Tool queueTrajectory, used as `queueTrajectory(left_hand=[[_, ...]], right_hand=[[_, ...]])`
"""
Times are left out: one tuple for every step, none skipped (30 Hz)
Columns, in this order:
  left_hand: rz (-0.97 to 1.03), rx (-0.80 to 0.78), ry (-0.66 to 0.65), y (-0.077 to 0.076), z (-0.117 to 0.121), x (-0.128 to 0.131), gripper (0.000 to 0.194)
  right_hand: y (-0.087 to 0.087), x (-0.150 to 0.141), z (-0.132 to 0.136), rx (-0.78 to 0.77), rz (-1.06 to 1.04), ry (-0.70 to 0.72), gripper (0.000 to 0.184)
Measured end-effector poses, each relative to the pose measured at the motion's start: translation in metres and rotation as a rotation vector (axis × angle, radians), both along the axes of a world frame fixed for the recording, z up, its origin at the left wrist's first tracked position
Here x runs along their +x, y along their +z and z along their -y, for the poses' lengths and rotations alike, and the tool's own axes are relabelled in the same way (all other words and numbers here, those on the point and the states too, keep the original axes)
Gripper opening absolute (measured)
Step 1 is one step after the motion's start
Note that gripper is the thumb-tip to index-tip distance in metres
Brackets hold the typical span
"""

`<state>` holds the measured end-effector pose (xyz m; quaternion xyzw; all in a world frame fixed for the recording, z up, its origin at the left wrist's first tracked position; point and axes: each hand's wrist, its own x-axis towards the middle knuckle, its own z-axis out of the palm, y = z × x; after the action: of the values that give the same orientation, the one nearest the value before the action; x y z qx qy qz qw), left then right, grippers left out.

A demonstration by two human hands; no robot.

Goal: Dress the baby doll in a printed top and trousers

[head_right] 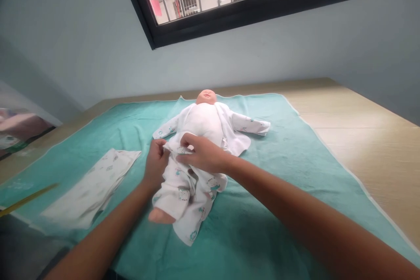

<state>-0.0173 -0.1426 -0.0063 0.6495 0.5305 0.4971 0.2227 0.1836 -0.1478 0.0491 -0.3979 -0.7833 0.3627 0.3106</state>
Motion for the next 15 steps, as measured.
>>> queueTrajectory(left_hand=[[-0.036,0.077,-0.020,-0.002,-0.007,0.001,0.018],[-0.067,0.167,-0.054,-0.004,-0.015,0.002,0.018],[-0.095,0.258,-0.095,-0.005,-0.021,0.003,0.019],[-0.117,0.333,-0.140,-0.005,-0.027,0.005,0.020],[-0.132,0.374,-0.187,-0.004,-0.032,0.006,0.019],[-0.139,0.378,-0.234,-0.003,-0.036,0.007,0.018],[-0.142,0.349,-0.280,-0.001,-0.038,0.008,0.016],[-0.140,0.302,-0.324,0.002,-0.040,0.009,0.015],[-0.137,0.253,-0.359,0.004,-0.042,0.009,0.015],[-0.138,0.214,-0.379,0.006,-0.043,0.009,0.017],[-0.147,0.190,-0.379,0.007,-0.044,0.009,0.019],[-0.165,0.179,-0.362,0.007,-0.046,0.009,0.021],[-0.193,0.182,-0.333,0.006,-0.049,0.008,0.021],[-0.228,0.200,-0.297,0.004,-0.052,0.008,0.020],[-0.268,0.231,-0.263,0.001,-0.056,0.007,0.019]], right_hand=[[0.003,0.003,-0.001,-0.007,0.026,0.010,0.027],[0.005,0.006,-0.003,0.005,0.049,0.009,0.026],[0.005,0.009,-0.005,0.050,0.069,-0.004,0.023],[0.005,0.012,-0.008,0.128,0.089,-0.028,0.019],[0.004,0.014,-0.011,0.222,0.106,-0.057,0.016],[0.003,0.017,-0.014,0.311,0.126,-0.079,0.014],[0.001,0.018,-0.017,0.377,0.154,-0.089,0.013],[-0.001,0.019,-0.019,0.412,0.184,-0.095,0.012],[-0.003,0.020,-0.020,0.414,0.216,-0.100,0.010],[-0.005,0.020,-0.020,0.392,0.247,-0.111,0.008],[-0.006,0.019,-0.020,0.362,0.275,-0.133,0.008],[-0.007,0.019,-0.019,0.336,0.301,-0.166,0.008],[-0.008,0.018,-0.019,0.315,0.322,-0.208,0.008],[-0.009,0.018,-0.020,0.300,0.339,-0.249,0.008],[-0.010,0.018,-0.021,0.291,0.352,-0.285,0.008]])
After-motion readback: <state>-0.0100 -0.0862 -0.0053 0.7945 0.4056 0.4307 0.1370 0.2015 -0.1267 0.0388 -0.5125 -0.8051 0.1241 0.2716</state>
